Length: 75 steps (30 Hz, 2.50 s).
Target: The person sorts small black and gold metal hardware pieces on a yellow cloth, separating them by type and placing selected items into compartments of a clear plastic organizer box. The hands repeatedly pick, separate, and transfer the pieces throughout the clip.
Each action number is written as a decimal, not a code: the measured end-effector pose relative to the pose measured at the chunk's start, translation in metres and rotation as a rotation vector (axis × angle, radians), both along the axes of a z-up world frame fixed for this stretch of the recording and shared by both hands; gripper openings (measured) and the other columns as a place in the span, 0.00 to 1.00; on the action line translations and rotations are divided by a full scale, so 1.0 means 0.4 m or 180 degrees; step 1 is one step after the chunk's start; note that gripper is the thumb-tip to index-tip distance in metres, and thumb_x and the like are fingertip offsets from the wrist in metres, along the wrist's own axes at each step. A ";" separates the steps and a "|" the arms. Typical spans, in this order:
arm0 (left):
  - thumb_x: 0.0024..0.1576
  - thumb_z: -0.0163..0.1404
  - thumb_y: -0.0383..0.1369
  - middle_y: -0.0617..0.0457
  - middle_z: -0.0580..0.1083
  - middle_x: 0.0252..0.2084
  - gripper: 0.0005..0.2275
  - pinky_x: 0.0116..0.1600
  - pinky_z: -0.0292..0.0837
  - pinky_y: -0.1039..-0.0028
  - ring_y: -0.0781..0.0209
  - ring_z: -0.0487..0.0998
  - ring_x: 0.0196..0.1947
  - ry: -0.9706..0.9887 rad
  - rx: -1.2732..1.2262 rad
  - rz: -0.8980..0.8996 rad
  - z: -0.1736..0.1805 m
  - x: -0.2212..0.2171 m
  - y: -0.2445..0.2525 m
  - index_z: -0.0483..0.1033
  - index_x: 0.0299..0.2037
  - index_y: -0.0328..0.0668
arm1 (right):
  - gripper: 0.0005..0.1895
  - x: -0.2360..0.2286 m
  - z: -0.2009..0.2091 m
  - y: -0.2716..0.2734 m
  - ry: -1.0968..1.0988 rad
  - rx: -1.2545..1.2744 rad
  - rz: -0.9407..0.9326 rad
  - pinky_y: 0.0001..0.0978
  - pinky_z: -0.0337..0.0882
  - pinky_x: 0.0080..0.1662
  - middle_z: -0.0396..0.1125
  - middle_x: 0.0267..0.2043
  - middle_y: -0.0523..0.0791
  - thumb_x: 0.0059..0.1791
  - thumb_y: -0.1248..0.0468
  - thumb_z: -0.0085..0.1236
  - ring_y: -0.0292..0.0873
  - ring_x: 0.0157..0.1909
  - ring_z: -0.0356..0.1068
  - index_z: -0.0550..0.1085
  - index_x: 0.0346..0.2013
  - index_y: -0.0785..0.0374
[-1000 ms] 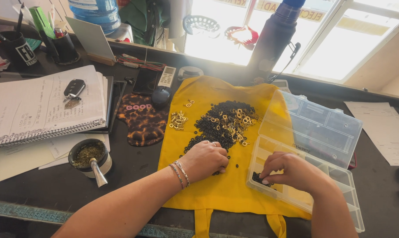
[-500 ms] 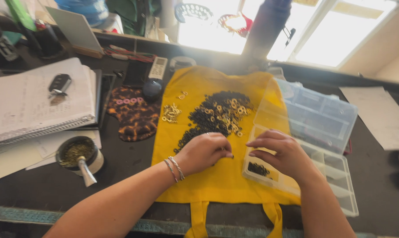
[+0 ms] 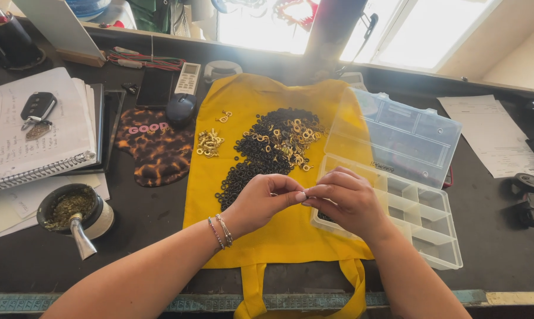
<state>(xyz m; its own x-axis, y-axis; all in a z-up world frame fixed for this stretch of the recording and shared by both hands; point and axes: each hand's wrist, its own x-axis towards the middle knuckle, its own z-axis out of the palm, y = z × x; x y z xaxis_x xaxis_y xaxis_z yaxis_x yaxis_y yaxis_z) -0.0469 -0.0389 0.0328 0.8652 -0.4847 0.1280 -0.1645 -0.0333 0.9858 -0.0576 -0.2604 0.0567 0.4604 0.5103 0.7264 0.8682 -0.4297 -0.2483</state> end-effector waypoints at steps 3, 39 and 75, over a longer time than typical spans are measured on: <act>0.60 0.56 0.37 0.50 0.80 0.36 0.08 0.45 0.77 0.70 0.60 0.79 0.40 -0.0629 0.0112 -0.0075 0.008 -0.001 0.002 0.84 0.41 0.42 | 0.02 -0.007 0.050 -0.027 0.0258 -0.0401 0.0066 0.39 0.75 0.39 0.72 0.31 0.42 0.48 0.63 0.66 0.48 0.35 0.74 0.82 0.33 0.57; 0.64 0.48 0.39 0.53 0.77 0.37 0.06 0.46 0.76 0.67 0.53 0.80 0.44 -0.2097 0.2124 0.0131 -0.031 0.091 0.068 0.73 0.39 0.50 | 0.10 0.022 -0.037 0.017 0.1060 -0.0959 -0.1121 0.53 0.67 0.63 0.76 0.43 0.47 0.47 0.57 0.67 0.51 0.54 0.75 0.84 0.40 0.55; 0.58 0.51 0.48 0.71 0.74 0.36 0.06 0.47 0.71 0.75 0.68 0.73 0.46 -0.3593 0.2933 0.0359 -0.142 0.119 0.064 0.71 0.31 0.66 | 0.08 0.028 0.053 -0.108 0.1736 -0.1426 -0.0757 0.51 0.76 0.51 0.78 0.41 0.46 0.43 0.59 0.68 0.56 0.46 0.78 0.85 0.36 0.51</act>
<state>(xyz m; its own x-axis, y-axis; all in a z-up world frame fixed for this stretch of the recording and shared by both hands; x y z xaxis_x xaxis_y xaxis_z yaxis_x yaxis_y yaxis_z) 0.0005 -0.0133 -0.0239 0.5555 -0.7065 0.4385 -0.7733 -0.6327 -0.0397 -0.0463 -0.3036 0.0778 0.8310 0.5455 0.1088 0.5426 -0.7520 -0.3742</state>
